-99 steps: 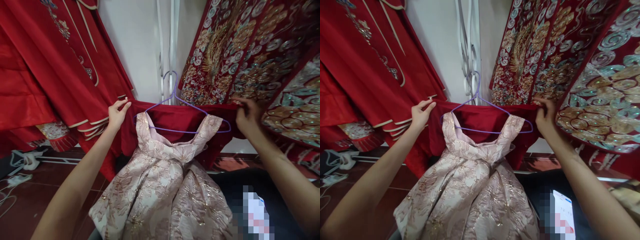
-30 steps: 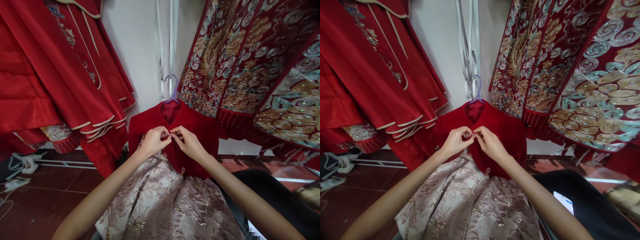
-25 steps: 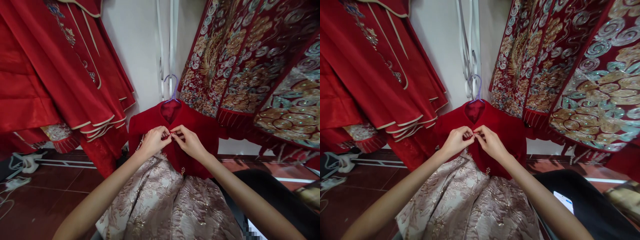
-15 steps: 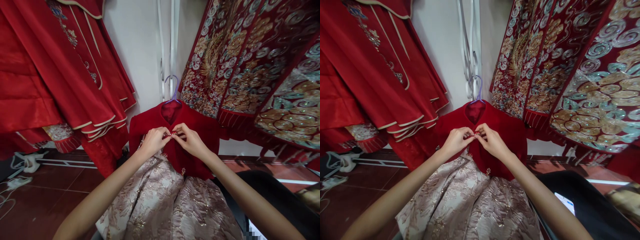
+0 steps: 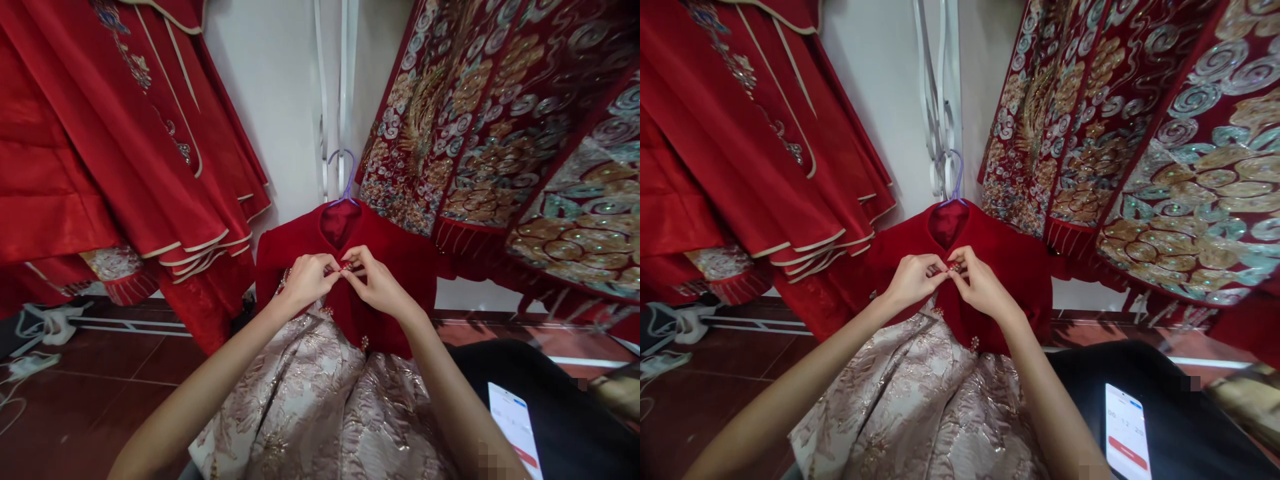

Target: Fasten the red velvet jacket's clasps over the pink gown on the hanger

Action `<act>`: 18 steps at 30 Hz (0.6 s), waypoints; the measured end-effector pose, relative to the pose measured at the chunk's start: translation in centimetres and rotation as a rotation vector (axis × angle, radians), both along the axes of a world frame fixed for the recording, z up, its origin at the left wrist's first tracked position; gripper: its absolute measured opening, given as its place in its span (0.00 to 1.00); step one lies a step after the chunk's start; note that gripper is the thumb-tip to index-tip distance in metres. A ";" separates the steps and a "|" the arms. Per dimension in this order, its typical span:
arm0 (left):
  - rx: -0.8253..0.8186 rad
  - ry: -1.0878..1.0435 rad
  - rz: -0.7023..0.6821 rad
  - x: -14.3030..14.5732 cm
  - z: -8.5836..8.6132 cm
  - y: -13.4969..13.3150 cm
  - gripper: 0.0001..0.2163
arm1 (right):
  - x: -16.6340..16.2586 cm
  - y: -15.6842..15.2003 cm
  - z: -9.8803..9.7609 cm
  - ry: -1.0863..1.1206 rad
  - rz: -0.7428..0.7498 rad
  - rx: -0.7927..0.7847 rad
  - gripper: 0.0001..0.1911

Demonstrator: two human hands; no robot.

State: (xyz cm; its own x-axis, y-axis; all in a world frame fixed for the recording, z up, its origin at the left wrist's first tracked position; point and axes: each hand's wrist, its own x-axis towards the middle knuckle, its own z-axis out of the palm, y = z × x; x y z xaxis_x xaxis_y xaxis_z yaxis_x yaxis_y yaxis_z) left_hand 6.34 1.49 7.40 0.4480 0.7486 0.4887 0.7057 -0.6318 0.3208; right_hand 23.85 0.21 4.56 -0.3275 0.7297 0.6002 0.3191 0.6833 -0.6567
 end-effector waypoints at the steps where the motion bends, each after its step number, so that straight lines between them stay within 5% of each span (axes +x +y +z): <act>1: 0.001 -0.008 -0.010 -0.1 -0.1 0.1 0.04 | -0.1 0.0 0.1 -0.002 0.000 -0.004 0.10; 8: 0.070 0.121 -0.044 -0.2 -0.3 0.5 0.04 | -0.8 0.4 0.6 -0.115 -0.038 0.046 0.14; 13: 0.115 0.263 0.054 1.0 -0.7 0.0 0.10 | -1.2 1.2 0.9 -0.234 -0.177 0.032 0.15; 18: 0.104 0.193 0.085 1.9 -1.8 -0.7 0.12 | -1.4 1.5 0.9 -0.229 -0.225 0.029 0.15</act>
State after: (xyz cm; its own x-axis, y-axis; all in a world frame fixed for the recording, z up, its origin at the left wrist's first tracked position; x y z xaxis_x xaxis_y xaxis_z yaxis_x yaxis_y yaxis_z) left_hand 8.28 0.76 5.60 0.4783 0.7376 0.4766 0.7997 -0.5901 0.1107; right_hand 22.41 1.73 5.48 -0.2888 0.7829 0.5511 0.6018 0.5961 -0.5315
